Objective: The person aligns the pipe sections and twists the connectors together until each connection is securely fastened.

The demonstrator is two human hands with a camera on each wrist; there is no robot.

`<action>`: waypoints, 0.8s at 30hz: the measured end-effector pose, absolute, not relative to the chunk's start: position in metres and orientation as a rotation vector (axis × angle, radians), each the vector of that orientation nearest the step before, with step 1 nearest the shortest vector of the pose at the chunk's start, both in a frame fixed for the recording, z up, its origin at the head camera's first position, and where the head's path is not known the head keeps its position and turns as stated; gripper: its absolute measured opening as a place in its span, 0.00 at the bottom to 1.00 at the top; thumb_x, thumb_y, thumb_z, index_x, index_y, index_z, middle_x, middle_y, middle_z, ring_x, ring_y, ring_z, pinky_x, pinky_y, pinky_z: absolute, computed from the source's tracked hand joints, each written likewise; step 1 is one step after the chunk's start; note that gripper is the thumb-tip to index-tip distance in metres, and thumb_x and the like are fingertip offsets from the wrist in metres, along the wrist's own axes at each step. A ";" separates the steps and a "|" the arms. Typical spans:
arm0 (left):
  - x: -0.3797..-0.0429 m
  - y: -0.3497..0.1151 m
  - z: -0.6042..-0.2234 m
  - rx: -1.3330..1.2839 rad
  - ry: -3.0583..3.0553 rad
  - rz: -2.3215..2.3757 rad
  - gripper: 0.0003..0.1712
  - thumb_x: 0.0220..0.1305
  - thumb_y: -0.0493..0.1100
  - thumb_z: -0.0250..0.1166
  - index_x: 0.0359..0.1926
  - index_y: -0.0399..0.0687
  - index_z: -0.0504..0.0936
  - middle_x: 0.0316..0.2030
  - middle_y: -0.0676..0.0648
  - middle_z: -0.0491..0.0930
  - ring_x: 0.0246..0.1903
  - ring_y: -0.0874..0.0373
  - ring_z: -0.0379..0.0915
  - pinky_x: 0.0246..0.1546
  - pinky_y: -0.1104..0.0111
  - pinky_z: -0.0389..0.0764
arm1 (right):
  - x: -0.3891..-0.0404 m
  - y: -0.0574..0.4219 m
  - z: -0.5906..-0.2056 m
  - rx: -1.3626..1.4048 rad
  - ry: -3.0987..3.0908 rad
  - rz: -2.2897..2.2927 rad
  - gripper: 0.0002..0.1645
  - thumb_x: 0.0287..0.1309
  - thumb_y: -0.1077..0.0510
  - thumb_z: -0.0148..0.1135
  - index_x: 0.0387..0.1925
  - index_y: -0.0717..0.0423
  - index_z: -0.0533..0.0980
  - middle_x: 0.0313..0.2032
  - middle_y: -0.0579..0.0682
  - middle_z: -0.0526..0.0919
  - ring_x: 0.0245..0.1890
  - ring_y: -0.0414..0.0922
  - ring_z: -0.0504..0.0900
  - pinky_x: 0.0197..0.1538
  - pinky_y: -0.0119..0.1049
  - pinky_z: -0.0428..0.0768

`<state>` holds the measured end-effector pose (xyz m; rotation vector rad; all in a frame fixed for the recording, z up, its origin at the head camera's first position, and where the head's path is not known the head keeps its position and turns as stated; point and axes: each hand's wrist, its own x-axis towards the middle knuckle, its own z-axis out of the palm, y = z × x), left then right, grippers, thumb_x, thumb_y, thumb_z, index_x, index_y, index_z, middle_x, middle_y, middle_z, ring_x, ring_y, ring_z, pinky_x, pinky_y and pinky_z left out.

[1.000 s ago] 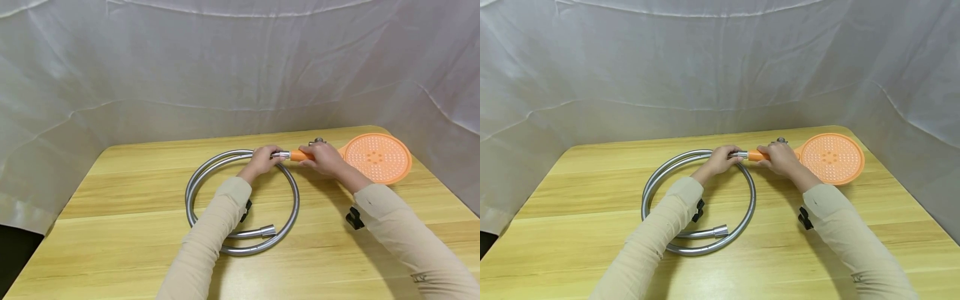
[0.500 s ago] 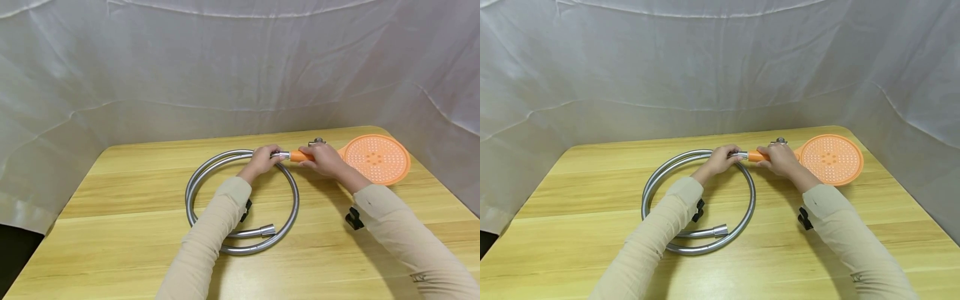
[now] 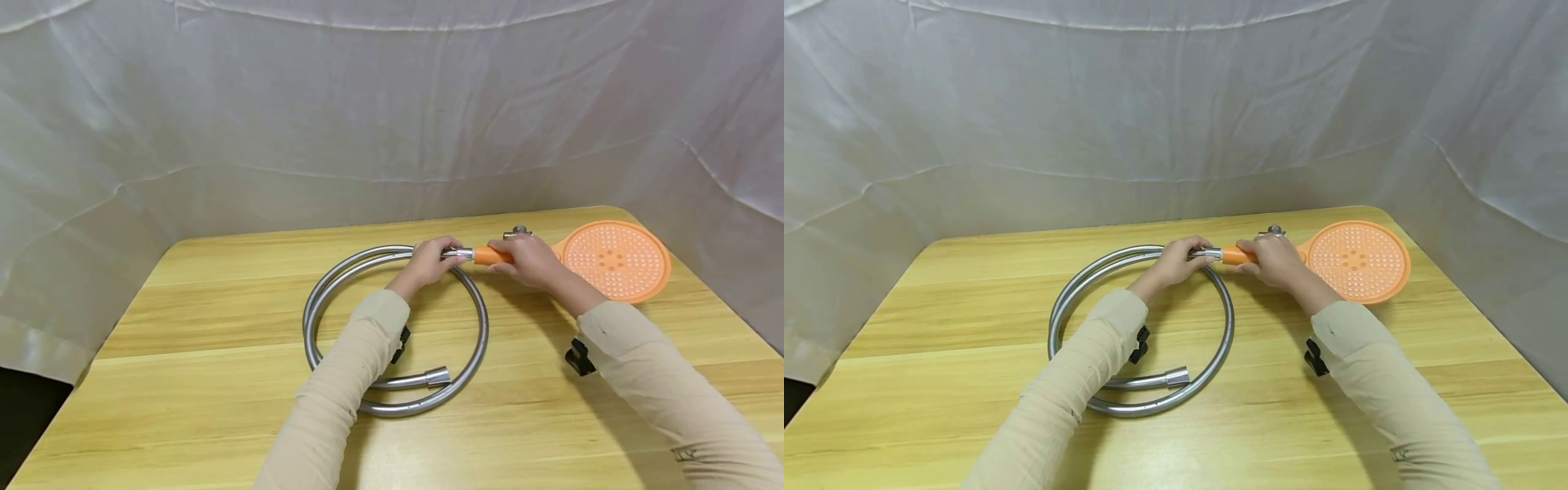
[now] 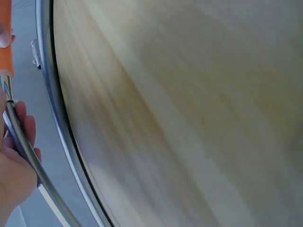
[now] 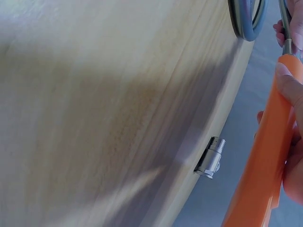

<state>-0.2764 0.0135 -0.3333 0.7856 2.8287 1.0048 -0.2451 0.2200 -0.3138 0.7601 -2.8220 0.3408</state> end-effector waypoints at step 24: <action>-0.272 0.015 -0.333 0.753 2.876 0.933 0.17 0.62 0.51 0.59 0.49 0.52 0.75 0.41 0.50 0.83 0.39 0.56 0.75 0.46 0.66 0.62 | -0.244 0.220 -0.314 0.773 -2.817 0.345 0.21 0.49 0.54 0.69 0.45 0.60 0.78 0.25 0.52 0.78 0.26 0.47 0.70 0.33 0.41 0.68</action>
